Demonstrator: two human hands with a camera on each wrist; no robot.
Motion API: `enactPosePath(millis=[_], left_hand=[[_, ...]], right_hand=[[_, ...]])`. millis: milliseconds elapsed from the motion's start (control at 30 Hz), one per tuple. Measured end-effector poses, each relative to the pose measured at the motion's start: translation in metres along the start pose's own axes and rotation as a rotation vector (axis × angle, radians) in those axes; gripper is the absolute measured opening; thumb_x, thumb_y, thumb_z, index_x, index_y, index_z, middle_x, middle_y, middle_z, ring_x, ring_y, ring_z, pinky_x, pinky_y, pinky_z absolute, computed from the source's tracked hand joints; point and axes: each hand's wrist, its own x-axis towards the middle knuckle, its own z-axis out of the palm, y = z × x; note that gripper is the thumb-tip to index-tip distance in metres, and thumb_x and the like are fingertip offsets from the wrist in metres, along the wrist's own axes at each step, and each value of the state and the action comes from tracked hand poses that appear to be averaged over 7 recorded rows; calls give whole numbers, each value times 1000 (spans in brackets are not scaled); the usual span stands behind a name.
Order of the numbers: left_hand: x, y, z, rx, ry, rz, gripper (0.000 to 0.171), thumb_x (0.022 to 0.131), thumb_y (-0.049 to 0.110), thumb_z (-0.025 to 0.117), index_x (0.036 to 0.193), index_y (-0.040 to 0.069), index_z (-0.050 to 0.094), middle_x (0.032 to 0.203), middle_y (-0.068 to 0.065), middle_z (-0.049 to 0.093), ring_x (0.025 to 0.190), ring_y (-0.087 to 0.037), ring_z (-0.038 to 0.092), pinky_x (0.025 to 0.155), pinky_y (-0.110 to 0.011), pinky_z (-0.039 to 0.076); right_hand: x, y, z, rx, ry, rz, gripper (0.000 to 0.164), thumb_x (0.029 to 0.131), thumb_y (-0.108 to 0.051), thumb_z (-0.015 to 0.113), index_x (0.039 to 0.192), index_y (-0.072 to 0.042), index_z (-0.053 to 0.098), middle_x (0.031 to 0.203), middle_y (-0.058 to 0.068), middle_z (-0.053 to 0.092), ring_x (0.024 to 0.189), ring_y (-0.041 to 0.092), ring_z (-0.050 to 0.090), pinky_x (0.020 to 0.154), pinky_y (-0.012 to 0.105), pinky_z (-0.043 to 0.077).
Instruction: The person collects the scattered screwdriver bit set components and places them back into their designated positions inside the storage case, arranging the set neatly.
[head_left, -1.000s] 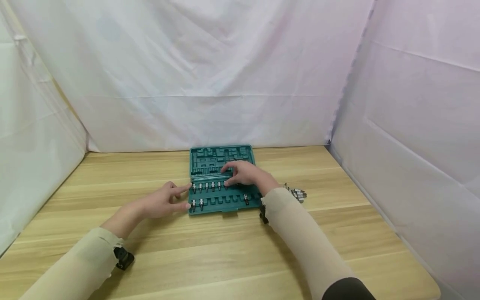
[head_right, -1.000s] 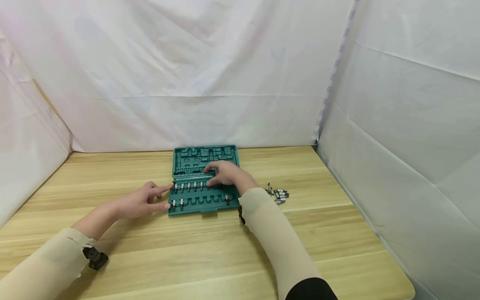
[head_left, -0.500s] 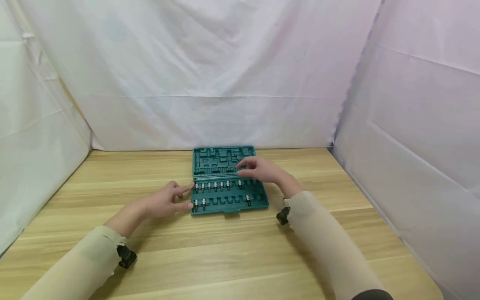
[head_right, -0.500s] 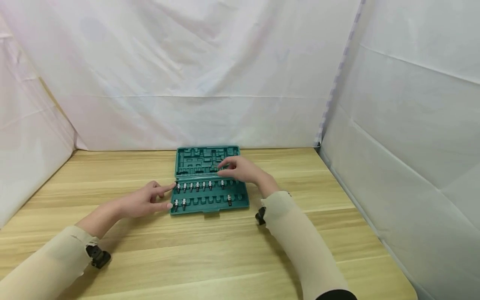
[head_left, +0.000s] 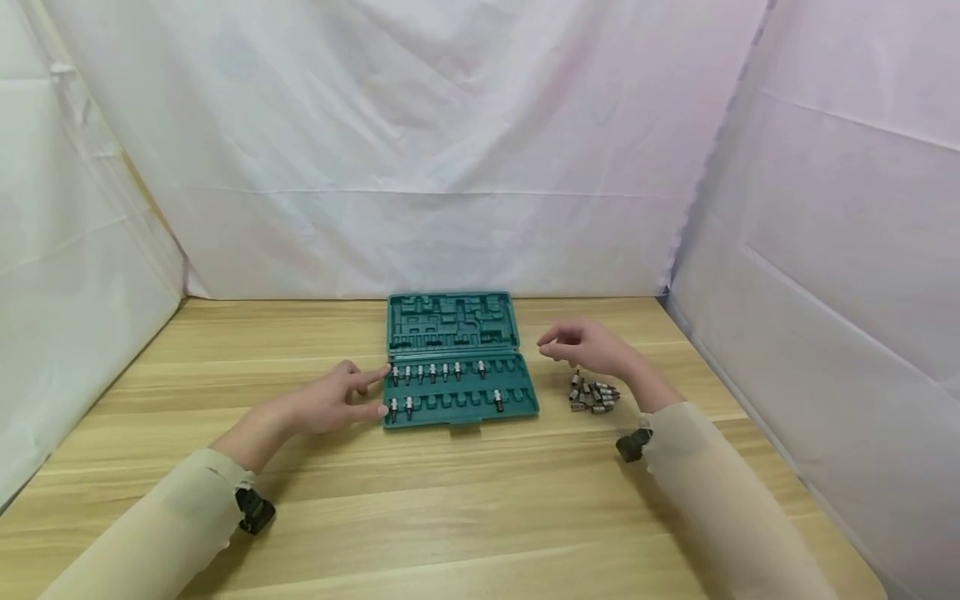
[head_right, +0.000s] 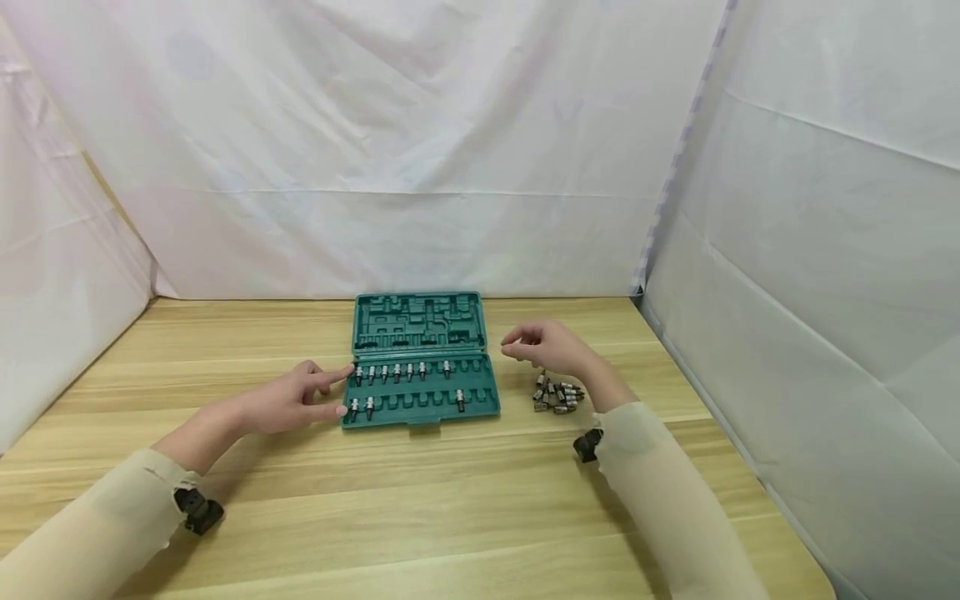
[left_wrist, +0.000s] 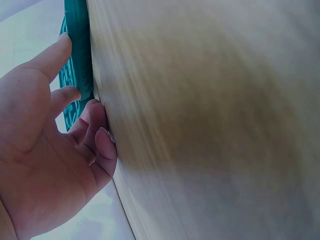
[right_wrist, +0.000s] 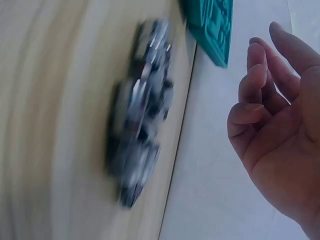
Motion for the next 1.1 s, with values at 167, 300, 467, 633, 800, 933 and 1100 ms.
enactPosePath(millis=[167, 300, 467, 633, 800, 933, 1100], left_hand=[[1, -1, 1, -9, -4, -2, 85, 107, 49, 71, 175, 20, 29, 121, -16, 41, 103, -26, 46, 86, -42, 42], [2, -2, 2, -6, -1, 1, 84, 108, 47, 70, 175, 20, 29, 121, -16, 41, 103, -26, 46, 86, -42, 42], [3, -1, 1, 2, 2, 7, 84, 108, 48, 70, 175, 19, 29, 122, -17, 42, 104, -26, 46, 87, -41, 43], [3, 0, 1, 7, 1, 2, 85, 108, 48, 70, 175, 19, 28, 123, -17, 42, 106, -27, 47, 89, -42, 44], [2, 0, 0, -1, -1, -4, 85, 107, 49, 70, 175, 19, 28, 123, -16, 42, 106, -27, 48, 89, -41, 44], [2, -1, 0, -8, 2, -2, 85, 107, 49, 71, 175, 19, 28, 121, -16, 41, 105, -26, 47, 88, -41, 44], [2, -2, 0, -2, -1, -3, 85, 107, 49, 70, 175, 19, 28, 123, -16, 41, 105, -27, 47, 88, -41, 43]], right_hand=[[-15, 13, -6, -9, 4, 13, 41, 109, -38, 70, 135, -7, 75, 110, 18, 75, 90, 34, 67, 79, 46, 58], [-27, 17, -9, -25, -25, 21, 37, 109, -36, 71, 133, -7, 76, 106, 15, 76, 89, 28, 67, 78, 40, 57], [-44, 23, -14, -100, -57, 15, 30, 107, -33, 75, 129, -13, 79, 108, 5, 77, 90, 21, 65, 77, 36, 55], [-62, 31, -17, -163, -91, 42, 22, 102, -28, 80, 123, -20, 81, 101, -1, 73, 89, 17, 63, 75, 34, 52], [-77, 37, -13, -225, -105, 30, 17, 95, -25, 86, 111, -21, 82, 93, -5, 70, 86, 14, 60, 76, 31, 49], [-81, 39, -9, -229, -92, 29, 17, 93, -23, 88, 108, -20, 82, 92, -5, 70, 86, 14, 61, 77, 30, 50], [-80, 39, -6, -230, -85, 34, 14, 92, -20, 88, 104, -19, 80, 91, -4, 70, 85, 14, 60, 78, 31, 50]])
